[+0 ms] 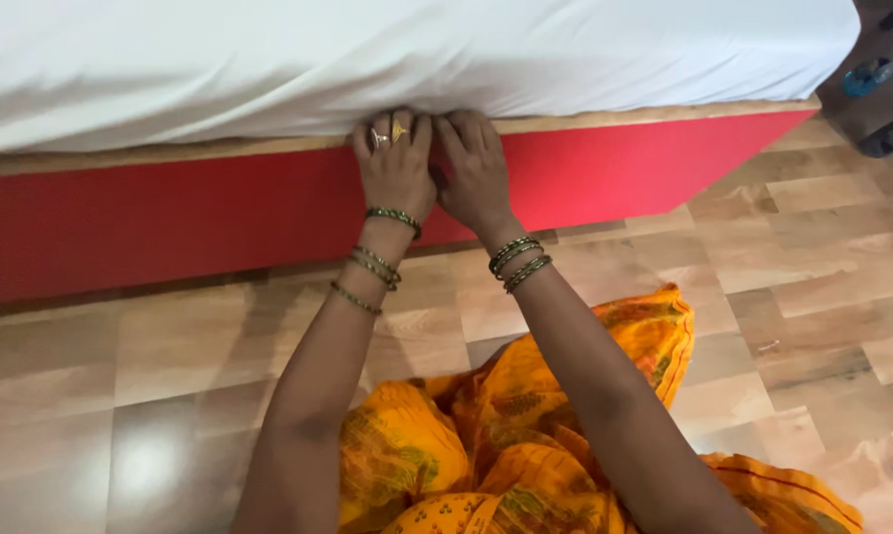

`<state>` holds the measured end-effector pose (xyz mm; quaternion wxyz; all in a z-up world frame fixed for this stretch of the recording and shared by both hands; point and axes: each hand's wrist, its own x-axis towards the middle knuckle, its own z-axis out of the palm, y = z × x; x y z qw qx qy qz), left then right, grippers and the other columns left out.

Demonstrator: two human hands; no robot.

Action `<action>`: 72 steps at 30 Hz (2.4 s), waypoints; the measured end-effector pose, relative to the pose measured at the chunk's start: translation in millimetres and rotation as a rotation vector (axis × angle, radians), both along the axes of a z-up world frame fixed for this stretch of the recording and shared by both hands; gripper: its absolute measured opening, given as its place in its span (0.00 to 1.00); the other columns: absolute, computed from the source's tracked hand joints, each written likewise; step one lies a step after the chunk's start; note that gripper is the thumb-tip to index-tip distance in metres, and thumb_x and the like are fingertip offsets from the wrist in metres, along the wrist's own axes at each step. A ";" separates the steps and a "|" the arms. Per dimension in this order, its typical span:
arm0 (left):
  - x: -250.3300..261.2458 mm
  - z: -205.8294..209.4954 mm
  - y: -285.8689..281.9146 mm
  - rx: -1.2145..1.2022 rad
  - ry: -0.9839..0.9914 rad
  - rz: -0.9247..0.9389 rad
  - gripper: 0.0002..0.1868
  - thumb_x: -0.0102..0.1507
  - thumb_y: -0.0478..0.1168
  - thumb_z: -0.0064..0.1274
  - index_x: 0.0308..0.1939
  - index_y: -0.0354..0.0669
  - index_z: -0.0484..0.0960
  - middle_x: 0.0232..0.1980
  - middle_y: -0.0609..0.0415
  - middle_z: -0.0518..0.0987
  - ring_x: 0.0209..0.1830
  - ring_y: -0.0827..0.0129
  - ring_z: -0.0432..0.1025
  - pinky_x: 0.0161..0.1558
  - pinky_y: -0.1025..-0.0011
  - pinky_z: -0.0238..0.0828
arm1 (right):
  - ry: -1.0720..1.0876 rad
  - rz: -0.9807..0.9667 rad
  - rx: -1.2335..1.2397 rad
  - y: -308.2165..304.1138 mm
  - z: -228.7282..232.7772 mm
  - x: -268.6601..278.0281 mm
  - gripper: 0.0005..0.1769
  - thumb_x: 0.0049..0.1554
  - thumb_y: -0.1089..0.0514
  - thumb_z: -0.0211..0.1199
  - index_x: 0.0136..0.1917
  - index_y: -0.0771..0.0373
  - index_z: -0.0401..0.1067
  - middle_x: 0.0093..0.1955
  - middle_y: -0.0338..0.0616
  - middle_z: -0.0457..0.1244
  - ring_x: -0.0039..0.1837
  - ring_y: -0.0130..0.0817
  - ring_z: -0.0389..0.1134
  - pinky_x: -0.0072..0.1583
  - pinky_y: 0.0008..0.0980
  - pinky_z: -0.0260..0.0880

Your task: The person is tucking a white bedsheet into the gap between the mattress and the red bed frame by hand. They use their fingers to push the fabric under the side of the mattress while moving along the length of the bed.

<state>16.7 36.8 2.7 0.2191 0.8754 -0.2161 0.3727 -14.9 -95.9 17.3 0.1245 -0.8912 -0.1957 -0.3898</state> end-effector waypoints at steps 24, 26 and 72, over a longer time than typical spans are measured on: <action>0.5 -1.5 27.9 0.037 -0.048 0.140 0.20 0.60 0.37 0.53 0.58 0.41 0.79 0.57 0.48 0.73 0.63 0.52 0.63 0.69 0.43 0.51 | 0.018 -0.019 -0.150 38.4 17.0 3.3 0.34 0.49 0.58 0.72 0.67 0.66 0.67 0.62 0.54 0.60 0.68 0.52 0.60 0.70 0.48 0.60; 4.7 -3.9 26.7 0.040 -0.027 0.132 0.17 0.64 0.37 0.50 0.57 0.41 0.79 0.56 0.49 0.74 0.62 0.53 0.64 0.68 0.43 0.52 | 0.005 -0.017 -0.163 37.8 18.6 7.4 0.31 0.49 0.58 0.71 0.65 0.65 0.68 0.59 0.52 0.61 0.66 0.52 0.61 0.68 0.47 0.61; -313.7 31.8 33.4 -1.088 1.274 -1.552 0.15 0.66 0.34 0.56 0.58 0.41 0.79 0.58 0.54 0.80 0.60 0.70 0.75 0.65 0.68 0.73 | 0.059 -0.038 -0.087 69.7 12.6 15.3 0.28 0.49 0.54 0.79 0.59 0.58 0.70 0.58 0.49 0.60 0.65 0.51 0.59 0.68 0.48 0.60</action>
